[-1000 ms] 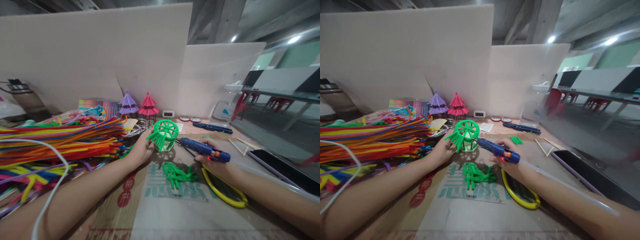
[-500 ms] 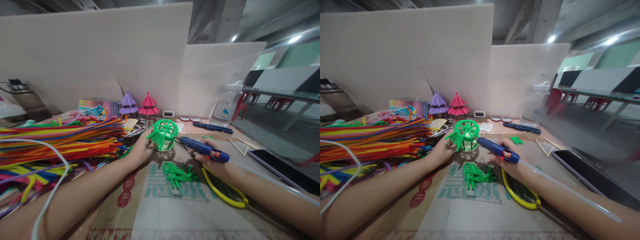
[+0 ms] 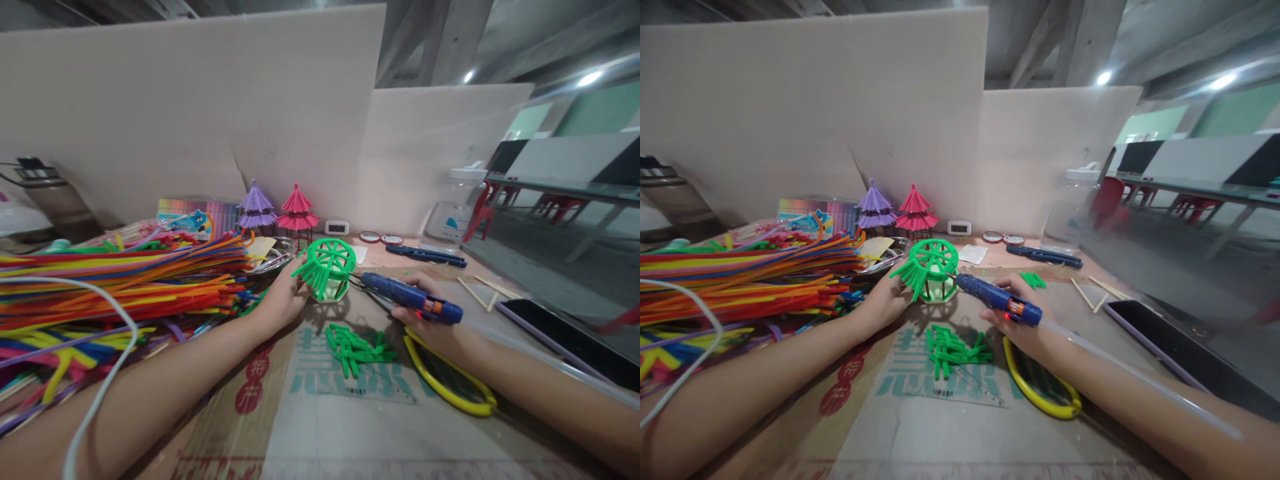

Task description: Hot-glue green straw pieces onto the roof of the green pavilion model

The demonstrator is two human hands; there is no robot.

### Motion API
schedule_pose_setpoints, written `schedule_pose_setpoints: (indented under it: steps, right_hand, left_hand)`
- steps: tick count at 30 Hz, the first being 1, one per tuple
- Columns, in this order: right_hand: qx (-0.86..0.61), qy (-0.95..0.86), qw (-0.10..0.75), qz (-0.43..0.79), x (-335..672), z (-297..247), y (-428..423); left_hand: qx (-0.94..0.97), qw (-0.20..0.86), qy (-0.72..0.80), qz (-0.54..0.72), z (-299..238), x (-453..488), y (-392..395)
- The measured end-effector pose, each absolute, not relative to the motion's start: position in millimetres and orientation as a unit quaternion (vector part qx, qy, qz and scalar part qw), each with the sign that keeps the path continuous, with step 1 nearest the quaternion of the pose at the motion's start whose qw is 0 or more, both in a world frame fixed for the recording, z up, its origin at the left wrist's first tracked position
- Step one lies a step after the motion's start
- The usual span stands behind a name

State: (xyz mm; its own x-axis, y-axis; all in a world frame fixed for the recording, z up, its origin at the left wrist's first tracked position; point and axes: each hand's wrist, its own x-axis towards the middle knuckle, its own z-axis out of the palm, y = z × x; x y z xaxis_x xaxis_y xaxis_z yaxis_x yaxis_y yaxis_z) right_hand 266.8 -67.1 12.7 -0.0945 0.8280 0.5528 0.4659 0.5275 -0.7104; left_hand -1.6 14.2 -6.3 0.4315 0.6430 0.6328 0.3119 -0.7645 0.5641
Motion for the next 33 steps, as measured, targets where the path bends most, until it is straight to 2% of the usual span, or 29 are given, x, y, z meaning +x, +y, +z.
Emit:
schedule_pose_setpoints:
  steps: [22,29,33]
  right_hand:
    - [-0.473,-0.687,0.493,0.246,265,10,-70]
    - [-0.467,-0.711,0.477,0.220,270,12,-70]
    - [-0.410,-0.721,0.463,0.311,276,7,-71]
  left_hand:
    - [0.829,0.193,0.278,0.445,2,1,9]
    - [0.834,0.183,0.277,0.440,-2,0,12]
    - [0.831,0.195,0.276,0.442,-5,0,14]
